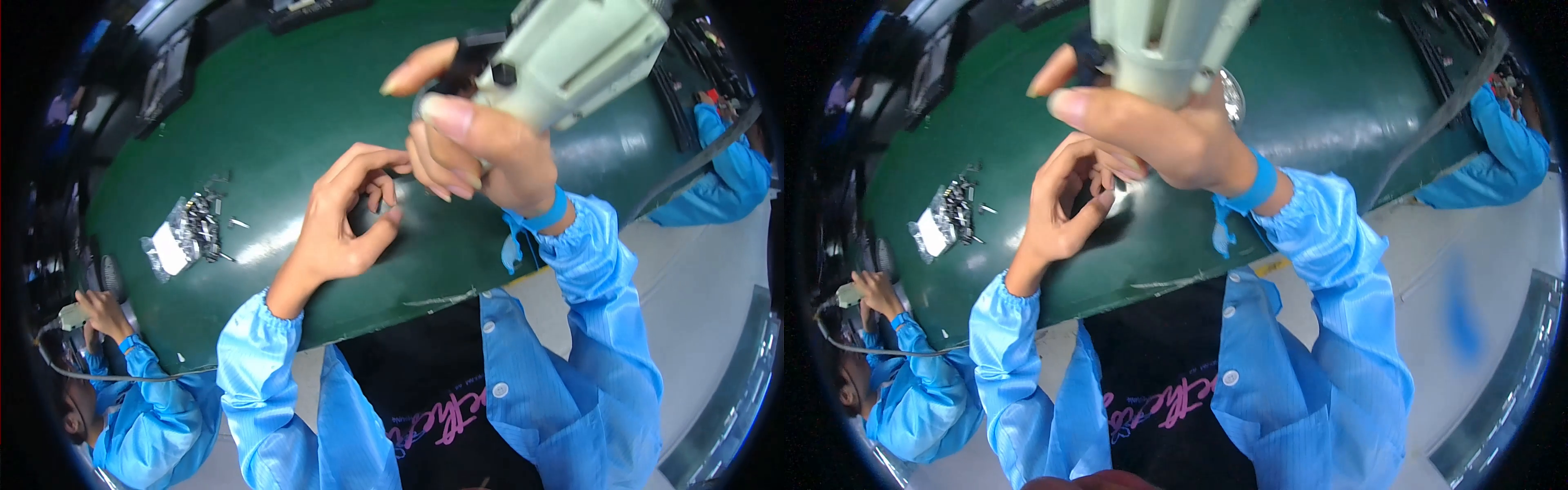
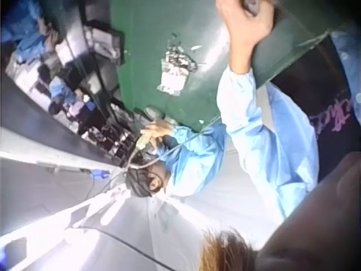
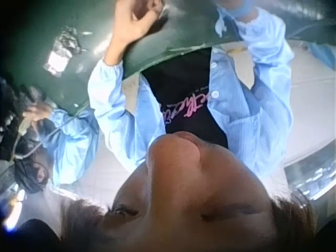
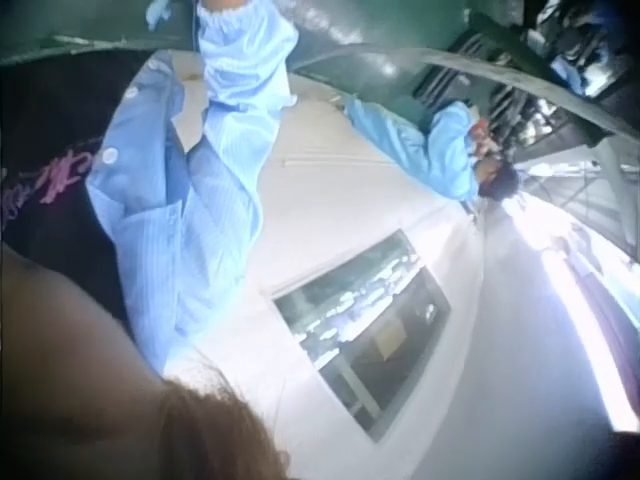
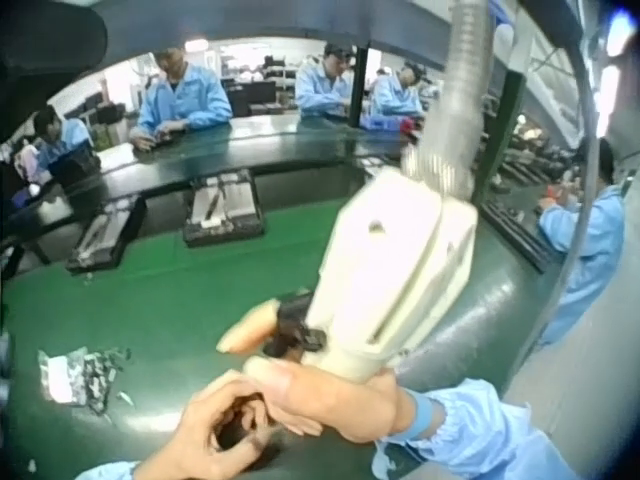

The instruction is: The person assembles electronic components by driving screws into a screen module and a tablet chassis using an electric screwdriver.

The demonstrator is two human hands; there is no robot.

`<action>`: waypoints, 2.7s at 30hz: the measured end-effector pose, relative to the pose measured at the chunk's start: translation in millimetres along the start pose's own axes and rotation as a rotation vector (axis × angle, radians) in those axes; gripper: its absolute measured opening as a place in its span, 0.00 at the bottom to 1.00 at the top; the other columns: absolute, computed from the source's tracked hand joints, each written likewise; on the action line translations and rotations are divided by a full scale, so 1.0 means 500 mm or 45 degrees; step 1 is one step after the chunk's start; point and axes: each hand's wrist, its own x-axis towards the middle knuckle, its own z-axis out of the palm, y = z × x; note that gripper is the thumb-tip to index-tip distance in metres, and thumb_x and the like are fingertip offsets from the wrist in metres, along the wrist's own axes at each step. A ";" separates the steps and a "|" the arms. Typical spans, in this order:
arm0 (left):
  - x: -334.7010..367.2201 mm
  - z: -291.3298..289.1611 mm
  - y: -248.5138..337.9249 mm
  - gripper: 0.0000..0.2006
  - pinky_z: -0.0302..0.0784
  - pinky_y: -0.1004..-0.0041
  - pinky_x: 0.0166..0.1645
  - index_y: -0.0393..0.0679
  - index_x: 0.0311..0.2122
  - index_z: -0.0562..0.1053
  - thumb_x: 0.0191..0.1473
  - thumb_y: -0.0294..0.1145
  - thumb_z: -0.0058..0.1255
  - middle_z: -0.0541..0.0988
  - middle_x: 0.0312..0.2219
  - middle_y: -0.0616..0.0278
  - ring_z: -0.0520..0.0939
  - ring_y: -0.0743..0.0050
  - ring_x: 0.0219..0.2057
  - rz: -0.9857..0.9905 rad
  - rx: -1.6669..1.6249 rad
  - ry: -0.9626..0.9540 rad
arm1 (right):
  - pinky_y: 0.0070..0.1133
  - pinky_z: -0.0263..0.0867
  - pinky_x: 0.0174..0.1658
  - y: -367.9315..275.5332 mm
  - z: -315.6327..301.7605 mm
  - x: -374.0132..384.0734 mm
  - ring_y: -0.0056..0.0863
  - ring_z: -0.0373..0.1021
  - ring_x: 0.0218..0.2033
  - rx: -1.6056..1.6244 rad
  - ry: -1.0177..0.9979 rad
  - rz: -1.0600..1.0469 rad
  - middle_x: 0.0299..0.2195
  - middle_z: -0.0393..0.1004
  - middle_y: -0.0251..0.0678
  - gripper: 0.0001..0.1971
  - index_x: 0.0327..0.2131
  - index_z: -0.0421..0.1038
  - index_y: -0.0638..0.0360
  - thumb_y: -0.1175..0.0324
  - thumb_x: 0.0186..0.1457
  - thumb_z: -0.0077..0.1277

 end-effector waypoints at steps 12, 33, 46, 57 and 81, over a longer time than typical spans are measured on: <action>0.402 -0.428 -0.215 0.47 0.75 0.64 0.47 0.23 0.46 0.71 0.41 0.66 0.63 0.79 0.41 0.41 0.81 0.55 0.42 -0.966 0.753 0.571 | 0.18 0.57 0.15 -0.025 -0.065 0.072 0.17 0.55 0.09 -0.235 0.248 0.028 0.11 0.58 0.28 0.11 0.43 0.65 0.71 0.75 0.58 0.45; 0.329 -0.315 -0.082 0.26 0.71 0.75 0.51 0.38 0.65 0.59 0.63 0.29 0.47 0.77 0.49 0.55 0.77 0.74 0.46 -0.299 0.002 0.884 | 0.16 0.58 0.16 -0.026 -0.095 0.061 0.13 0.60 0.12 -0.192 0.283 -0.038 0.17 0.67 0.29 0.07 0.38 0.70 0.67 0.77 0.56 0.51; -0.210 0.034 0.115 0.31 0.62 0.68 0.61 0.33 0.67 0.50 0.63 0.31 0.45 0.68 0.57 0.41 0.70 0.59 0.58 -0.600 0.266 0.818 | 0.21 0.55 0.15 -0.007 -0.100 0.041 0.19 0.53 0.09 -0.161 0.294 -0.163 0.11 0.54 0.28 0.11 0.40 0.68 0.71 0.73 0.57 0.46; -0.191 -0.228 0.087 0.08 0.73 0.62 0.39 0.36 0.39 0.77 0.52 0.22 0.55 0.75 0.30 0.53 0.77 0.52 0.33 -0.252 1.271 0.493 | 0.21 0.56 0.15 -0.007 -0.085 0.033 0.19 0.55 0.09 -0.193 0.257 -0.194 0.11 0.55 0.28 0.11 0.40 0.68 0.72 0.73 0.56 0.46; -0.047 -0.271 -0.006 0.14 0.70 0.80 0.42 0.35 0.43 0.80 0.55 0.33 0.59 0.83 0.37 0.60 0.78 0.80 0.37 -0.594 0.274 0.572 | 0.21 0.57 0.15 -0.012 -0.075 0.033 0.19 0.55 0.09 -0.168 0.278 -0.171 0.11 0.57 0.29 0.10 0.40 0.68 0.71 0.75 0.55 0.46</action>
